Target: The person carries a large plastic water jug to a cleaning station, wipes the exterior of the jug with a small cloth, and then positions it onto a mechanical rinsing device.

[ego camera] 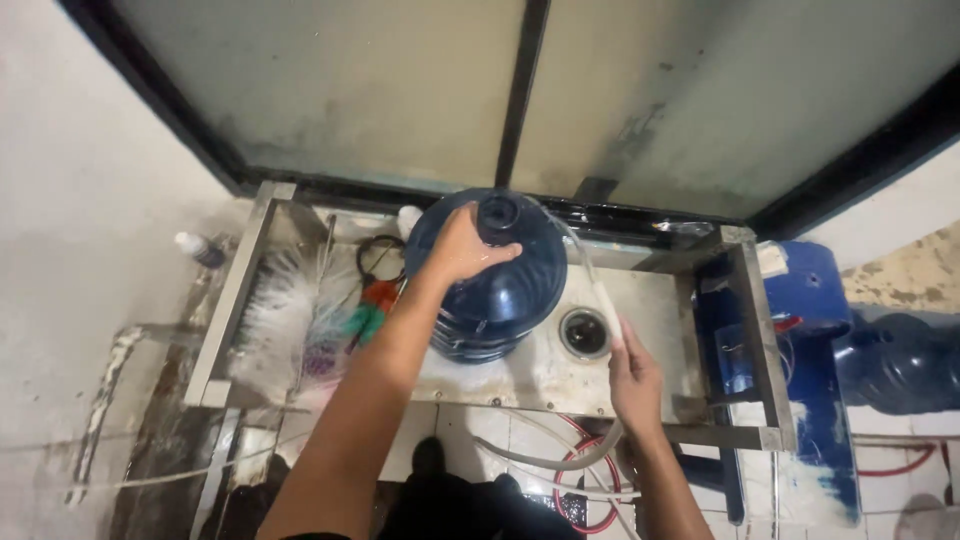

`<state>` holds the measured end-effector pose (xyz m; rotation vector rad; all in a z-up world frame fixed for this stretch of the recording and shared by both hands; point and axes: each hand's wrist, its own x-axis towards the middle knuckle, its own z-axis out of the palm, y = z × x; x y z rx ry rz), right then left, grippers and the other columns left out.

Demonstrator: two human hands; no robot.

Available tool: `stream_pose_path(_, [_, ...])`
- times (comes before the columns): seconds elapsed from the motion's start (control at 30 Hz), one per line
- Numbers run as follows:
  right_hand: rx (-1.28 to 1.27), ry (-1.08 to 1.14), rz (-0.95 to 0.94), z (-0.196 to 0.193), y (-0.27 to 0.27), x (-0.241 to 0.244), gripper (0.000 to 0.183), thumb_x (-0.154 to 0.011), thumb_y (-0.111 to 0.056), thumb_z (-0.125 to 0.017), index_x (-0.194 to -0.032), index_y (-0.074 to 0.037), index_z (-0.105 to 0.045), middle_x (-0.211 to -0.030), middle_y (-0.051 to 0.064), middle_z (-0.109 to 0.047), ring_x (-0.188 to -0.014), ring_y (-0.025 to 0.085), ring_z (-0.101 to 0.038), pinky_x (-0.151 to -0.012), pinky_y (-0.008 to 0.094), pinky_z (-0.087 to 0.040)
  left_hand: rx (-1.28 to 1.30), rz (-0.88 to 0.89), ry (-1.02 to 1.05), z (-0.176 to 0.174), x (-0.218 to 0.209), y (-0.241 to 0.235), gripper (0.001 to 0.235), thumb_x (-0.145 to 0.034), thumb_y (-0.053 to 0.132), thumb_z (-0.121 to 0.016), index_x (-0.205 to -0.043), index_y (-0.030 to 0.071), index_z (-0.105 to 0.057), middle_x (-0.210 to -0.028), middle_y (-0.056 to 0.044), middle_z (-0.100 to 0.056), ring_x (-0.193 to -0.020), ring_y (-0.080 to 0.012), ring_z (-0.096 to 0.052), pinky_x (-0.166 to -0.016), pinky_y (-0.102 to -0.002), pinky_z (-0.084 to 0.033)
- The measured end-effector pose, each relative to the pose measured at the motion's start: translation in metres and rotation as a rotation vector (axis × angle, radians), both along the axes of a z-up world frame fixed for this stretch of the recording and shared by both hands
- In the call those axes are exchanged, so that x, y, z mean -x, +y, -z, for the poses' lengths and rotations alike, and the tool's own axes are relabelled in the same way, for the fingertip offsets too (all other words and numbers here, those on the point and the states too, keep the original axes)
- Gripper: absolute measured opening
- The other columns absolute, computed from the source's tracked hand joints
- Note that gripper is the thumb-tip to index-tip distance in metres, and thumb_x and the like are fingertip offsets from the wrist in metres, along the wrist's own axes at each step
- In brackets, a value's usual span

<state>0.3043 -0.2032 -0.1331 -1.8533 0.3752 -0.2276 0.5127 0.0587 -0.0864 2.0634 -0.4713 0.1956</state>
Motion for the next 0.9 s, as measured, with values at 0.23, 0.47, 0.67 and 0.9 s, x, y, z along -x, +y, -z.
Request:
stream_pose_path(0.23, [-0.062,-0.019,-0.017,-0.001,0.016,0.01,0.046,-0.104,-0.014,-0.053,-0.15,-0.013,-0.055,-0.073,-0.01,-0.045,-0.061,0.001,-0.039,-0.053,0.018,-0.032,0.417,-0.307,0.012,-0.016,0.001,-0.027,0.043,-0.07,0.021,-0.088,-0.105,0.007,-0.068,-0.096,-0.009,-0.078,-0.092,-0.023,-0.079,-0.084,-0.034,-0.06])
stream_pose_path(0.47, [-0.121,0.016,0.139,-0.008,0.028,0.013,0.046,-0.104,-0.014,-0.055,-0.15,-0.012,-0.057,-0.072,-0.009,-0.045,-0.061,0.002,-0.039,-0.052,0.019,-0.031,0.562,-0.3,0.002,-0.028,0.003,-0.031,0.042,-0.068,0.005,-0.087,-0.105,0.006,-0.067,-0.092,-0.006,-0.076,-0.087,-0.021,-0.073,-0.082,-0.033,-0.058])
stream_pose_path(0.67, [-0.098,0.083,0.116,0.0,0.023,0.029,0.047,-0.102,-0.014,-0.053,-0.149,-0.014,-0.056,-0.067,-0.009,-0.046,-0.055,0.003,-0.04,-0.047,0.02,-0.031,1.427,-0.14,0.2,0.057,-0.003,0.032,0.042,-0.074,-0.015,-0.072,-0.11,0.005,-0.06,-0.104,-0.01,-0.067,-0.102,-0.0259,-0.07,-0.098,-0.041,-0.056])
stream_pose_path(0.9, [-0.046,0.087,0.146,0.023,0.005,0.011,0.046,-0.108,-0.02,-0.054,-0.153,-0.014,-0.058,-0.073,-0.001,-0.046,-0.061,0.009,-0.04,-0.055,0.026,-0.034,1.703,-0.237,0.33,0.199,0.034,0.077,0.038,-0.075,-0.005,-0.063,-0.111,0.006,-0.057,-0.11,-0.018,-0.069,-0.113,-0.0324,-0.065,-0.11,-0.048,-0.049])
